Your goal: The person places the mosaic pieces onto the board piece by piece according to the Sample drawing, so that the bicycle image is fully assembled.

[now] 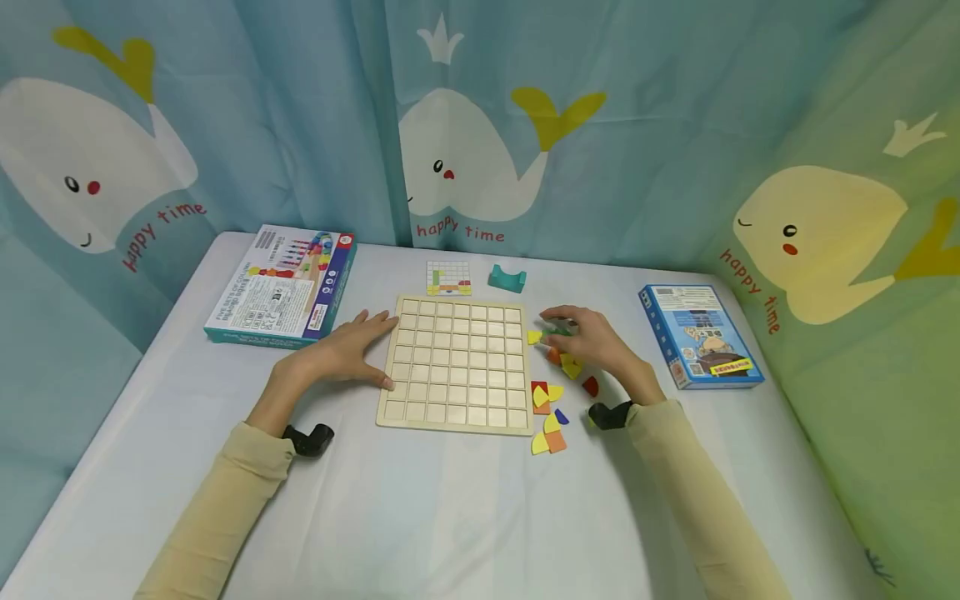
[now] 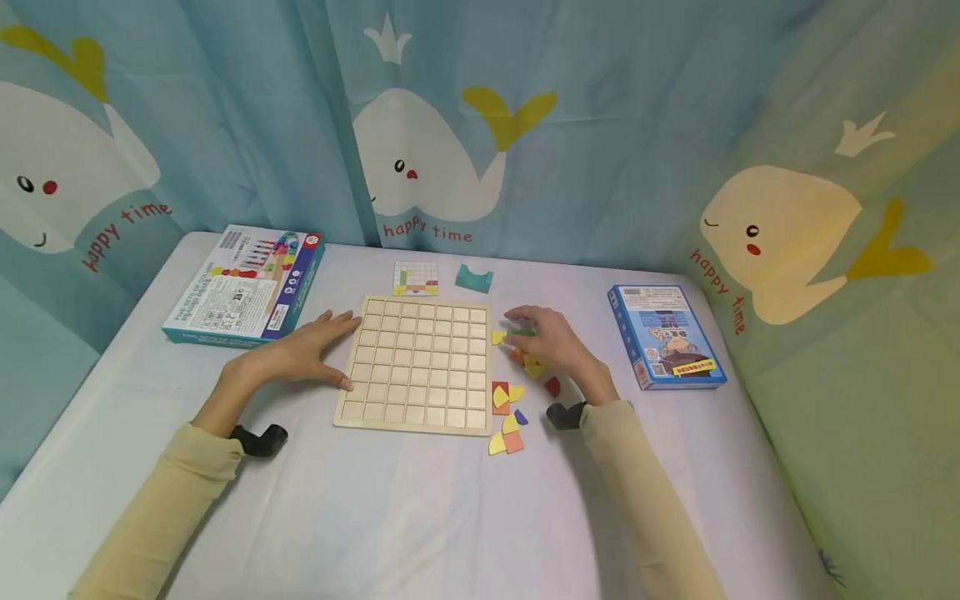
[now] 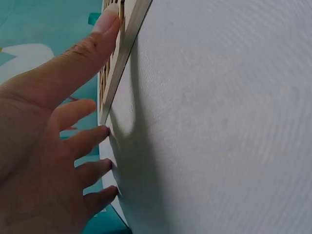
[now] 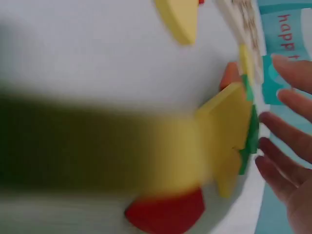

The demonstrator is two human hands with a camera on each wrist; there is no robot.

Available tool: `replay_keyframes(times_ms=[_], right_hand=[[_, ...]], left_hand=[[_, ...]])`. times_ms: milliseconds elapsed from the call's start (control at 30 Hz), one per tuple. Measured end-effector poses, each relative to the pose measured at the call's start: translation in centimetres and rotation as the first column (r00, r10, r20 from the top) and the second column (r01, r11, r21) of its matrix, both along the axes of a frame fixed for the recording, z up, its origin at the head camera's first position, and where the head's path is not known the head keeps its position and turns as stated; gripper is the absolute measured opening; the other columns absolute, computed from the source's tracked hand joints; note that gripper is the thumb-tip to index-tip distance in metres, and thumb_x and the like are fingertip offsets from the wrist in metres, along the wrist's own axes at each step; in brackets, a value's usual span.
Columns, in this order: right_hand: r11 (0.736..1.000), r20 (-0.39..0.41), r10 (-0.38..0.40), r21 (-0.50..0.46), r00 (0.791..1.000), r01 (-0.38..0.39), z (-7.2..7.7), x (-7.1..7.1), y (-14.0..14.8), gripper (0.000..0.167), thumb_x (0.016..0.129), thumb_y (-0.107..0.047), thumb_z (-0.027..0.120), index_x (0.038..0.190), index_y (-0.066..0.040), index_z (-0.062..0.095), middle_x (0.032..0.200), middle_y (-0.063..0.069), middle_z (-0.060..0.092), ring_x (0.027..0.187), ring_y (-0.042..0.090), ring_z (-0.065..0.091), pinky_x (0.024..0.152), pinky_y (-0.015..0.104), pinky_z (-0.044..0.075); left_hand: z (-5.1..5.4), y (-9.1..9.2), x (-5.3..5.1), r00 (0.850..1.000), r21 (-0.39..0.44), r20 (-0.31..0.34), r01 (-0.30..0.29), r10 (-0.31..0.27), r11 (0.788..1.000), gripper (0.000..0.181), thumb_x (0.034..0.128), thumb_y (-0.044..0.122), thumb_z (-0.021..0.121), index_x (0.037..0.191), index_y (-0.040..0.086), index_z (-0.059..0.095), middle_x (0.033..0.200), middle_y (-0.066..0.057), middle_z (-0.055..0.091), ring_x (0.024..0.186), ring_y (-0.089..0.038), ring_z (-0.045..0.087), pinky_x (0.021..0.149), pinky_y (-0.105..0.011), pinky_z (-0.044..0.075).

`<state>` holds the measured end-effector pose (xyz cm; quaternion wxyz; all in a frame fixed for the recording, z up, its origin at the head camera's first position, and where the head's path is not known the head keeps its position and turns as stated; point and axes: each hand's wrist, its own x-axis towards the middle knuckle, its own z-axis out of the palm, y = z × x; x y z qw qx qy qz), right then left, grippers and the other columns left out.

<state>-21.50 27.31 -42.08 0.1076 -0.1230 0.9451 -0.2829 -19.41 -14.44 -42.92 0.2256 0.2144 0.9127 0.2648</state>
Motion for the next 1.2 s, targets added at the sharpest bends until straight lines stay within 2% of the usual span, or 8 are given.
replay_keyframes(times_ms=[133, 267, 400, 533, 667, 900, 1200], right_hand=[[1.000, 0.012, 0.012, -0.023, 1.000, -0.012, -0.5, -0.9, 0.0, 0.040, 0.094, -0.021, 0.075, 0.132, -0.007, 0.069, 0.137, 0.017, 0.064, 0.124, 0.037, 0.057, 0.110, 0.056, 0.048], [0.999, 0.031, 0.016, -0.035, 0.999, -0.015, -0.7, -1.4, -0.2, 0.032, 0.093, -0.018, 0.078, 0.123, -0.009, 0.074, 0.124, 0.014, 0.067, 0.107, 0.032, 0.059, 0.098, 0.047, 0.054], [0.999, 0.056, 0.030, -0.027, 0.998, -0.028, -0.8, -1.6, -0.5, 0.029, 0.092, -0.019, 0.079, 0.119, -0.011, 0.076, 0.115, 0.012, 0.067, 0.099, 0.028, 0.057, 0.089, 0.038, 0.053], [0.998, 0.049, 0.054, -0.017, 0.997, -0.054, -0.8, -1.7, -0.8, 0.029, 0.090, -0.020, 0.081, 0.116, -0.010, 0.076, 0.111, 0.011, 0.067, 0.094, 0.026, 0.056, 0.085, 0.036, 0.050], [0.998, 0.045, 0.068, 0.002, 0.997, -0.068, -0.7, -1.7, -1.0, 0.030, 0.089, -0.020, 0.082, 0.115, -0.009, 0.076, 0.108, 0.011, 0.067, 0.093, 0.025, 0.055, 0.084, 0.036, 0.049], [0.999, 0.079, 0.033, 0.010, 0.996, -0.034, -0.8, -1.7, -1.3, 0.025, 0.089, -0.017, 0.081, 0.111, -0.006, 0.074, 0.108, 0.012, 0.068, 0.096, 0.026, 0.057, 0.089, 0.038, 0.051], [0.999, 0.079, 0.021, -0.047, 0.997, -0.017, -0.8, -1.7, -1.7, 0.020, 0.089, -0.014, 0.081, 0.104, -0.007, 0.070, 0.103, 0.011, 0.069, 0.092, 0.026, 0.058, 0.087, 0.036, 0.051]], left_hand=[[-0.1, 0.2, 0.1, 1.000, 0.003, -0.006, 0.010, -0.010, 1.000, 0.111, 0.0798, 0.038, 0.088, 0.165, 0.009, 0.023, 0.173, -0.017, 0.012, 0.158, -0.046, 0.001, 0.128, -0.064, 0.004], [-0.1, 0.2, 0.1, 1.000, 0.005, -0.016, 0.026, -0.026, 1.000, 0.110, 0.0797, 0.036, 0.088, 0.164, 0.007, 0.024, 0.172, -0.018, 0.012, 0.158, -0.047, 0.001, 0.128, -0.063, 0.003], [-0.3, 0.2, 0.1, 0.999, 0.019, -0.017, 0.032, -0.032, 0.999, 0.110, 0.0786, 0.035, 0.089, 0.163, 0.004, 0.025, 0.172, -0.019, 0.013, 0.158, -0.048, 0.001, 0.128, -0.064, 0.003], [-0.4, 0.2, 0.1, 1.000, 0.033, -0.012, 0.029, -0.029, 0.999, 0.111, 0.0775, 0.034, 0.090, 0.163, 0.003, 0.026, 0.172, -0.019, 0.013, 0.158, -0.047, 0.000, 0.128, -0.063, 0.003], [-0.4, 0.2, -0.2, 0.999, 0.027, -0.014, 0.033, -0.033, 0.999, 0.111, 0.0782, 0.033, 0.090, 0.163, 0.004, 0.025, 0.172, -0.018, 0.012, 0.158, -0.046, 0.000, 0.129, -0.061, 0.003], [-0.5, 0.5, -0.1, 1.000, 0.020, -0.003, 0.031, -0.031, 0.999, 0.110, 0.0793, 0.034, 0.089, 0.164, 0.006, 0.023, 0.172, -0.017, 0.011, 0.159, -0.044, -0.001, 0.129, -0.061, 0.001], [-0.4, 0.2, -0.1, 0.999, 0.032, -0.016, 0.028, -0.028, 0.999, 0.110, 0.0793, 0.033, 0.089, 0.164, 0.005, 0.023, 0.172, -0.018, 0.011, 0.158, -0.045, -0.001, 0.129, -0.061, 0.001]])
